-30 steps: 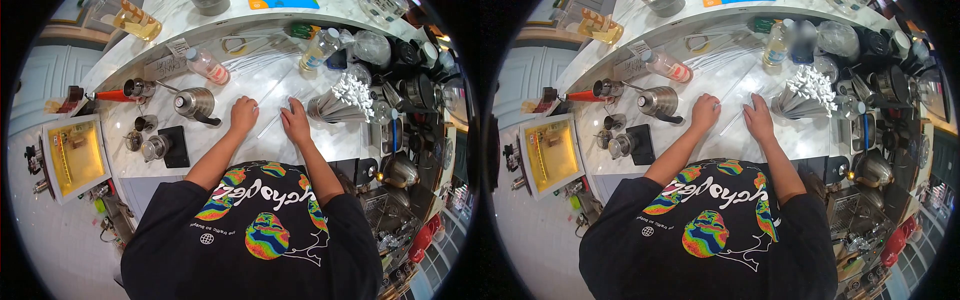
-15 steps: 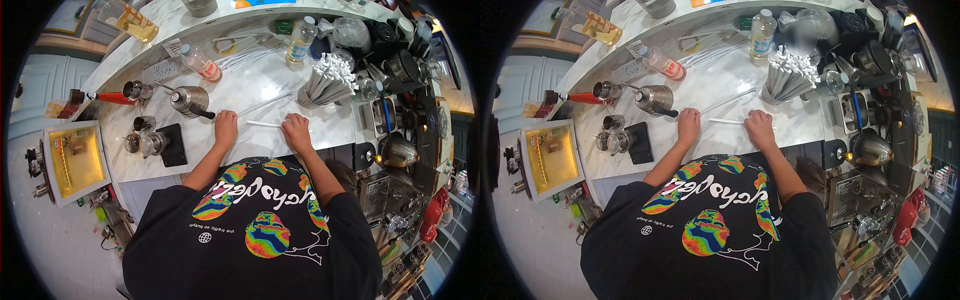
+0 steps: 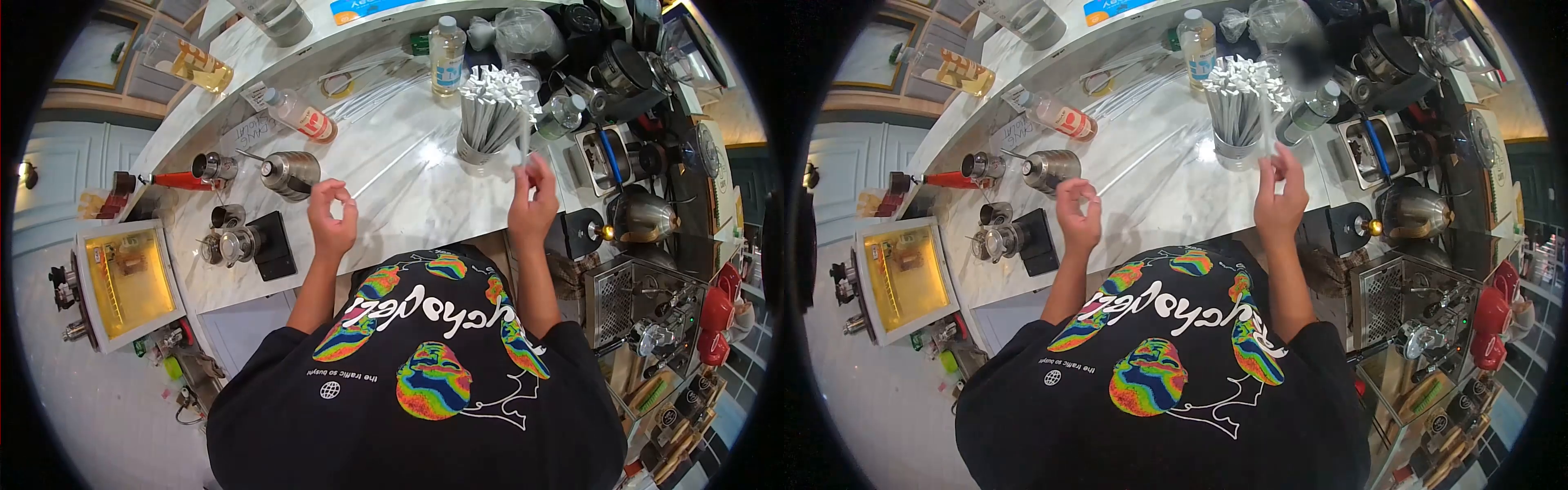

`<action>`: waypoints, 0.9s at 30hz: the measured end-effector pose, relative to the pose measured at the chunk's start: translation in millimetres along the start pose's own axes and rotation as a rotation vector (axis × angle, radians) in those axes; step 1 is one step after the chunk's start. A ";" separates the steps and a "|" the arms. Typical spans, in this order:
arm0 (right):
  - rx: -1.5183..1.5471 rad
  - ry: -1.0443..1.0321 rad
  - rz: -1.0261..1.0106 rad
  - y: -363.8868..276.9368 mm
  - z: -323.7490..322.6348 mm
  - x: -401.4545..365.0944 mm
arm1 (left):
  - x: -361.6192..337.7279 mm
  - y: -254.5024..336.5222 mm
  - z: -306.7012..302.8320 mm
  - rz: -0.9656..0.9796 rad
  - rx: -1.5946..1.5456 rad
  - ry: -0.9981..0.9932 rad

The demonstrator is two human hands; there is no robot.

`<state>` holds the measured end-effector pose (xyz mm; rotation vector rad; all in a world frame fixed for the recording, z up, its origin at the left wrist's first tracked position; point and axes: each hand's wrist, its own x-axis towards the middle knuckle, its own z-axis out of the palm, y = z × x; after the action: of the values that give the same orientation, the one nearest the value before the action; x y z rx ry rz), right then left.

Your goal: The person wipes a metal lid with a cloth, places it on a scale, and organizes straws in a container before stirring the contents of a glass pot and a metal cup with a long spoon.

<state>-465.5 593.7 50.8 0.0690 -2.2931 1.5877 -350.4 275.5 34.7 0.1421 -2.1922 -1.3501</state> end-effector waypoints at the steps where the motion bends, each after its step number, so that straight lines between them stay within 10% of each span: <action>1: 0.106 0.017 0.003 -5.3 -0.8 10.6 | 9.3 14.0 -2.5 0.017 -0.049 0.005; 27: -0.012 -0.202 -0.157 33.3 15.0 72.8 | 148.8 105.6 135.4 0.047 0.190 -0.429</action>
<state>-545.4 603.8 38.9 0.4145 -2.3789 1.5485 -523.7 379.8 138.2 -0.1429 -2.6599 -1.2302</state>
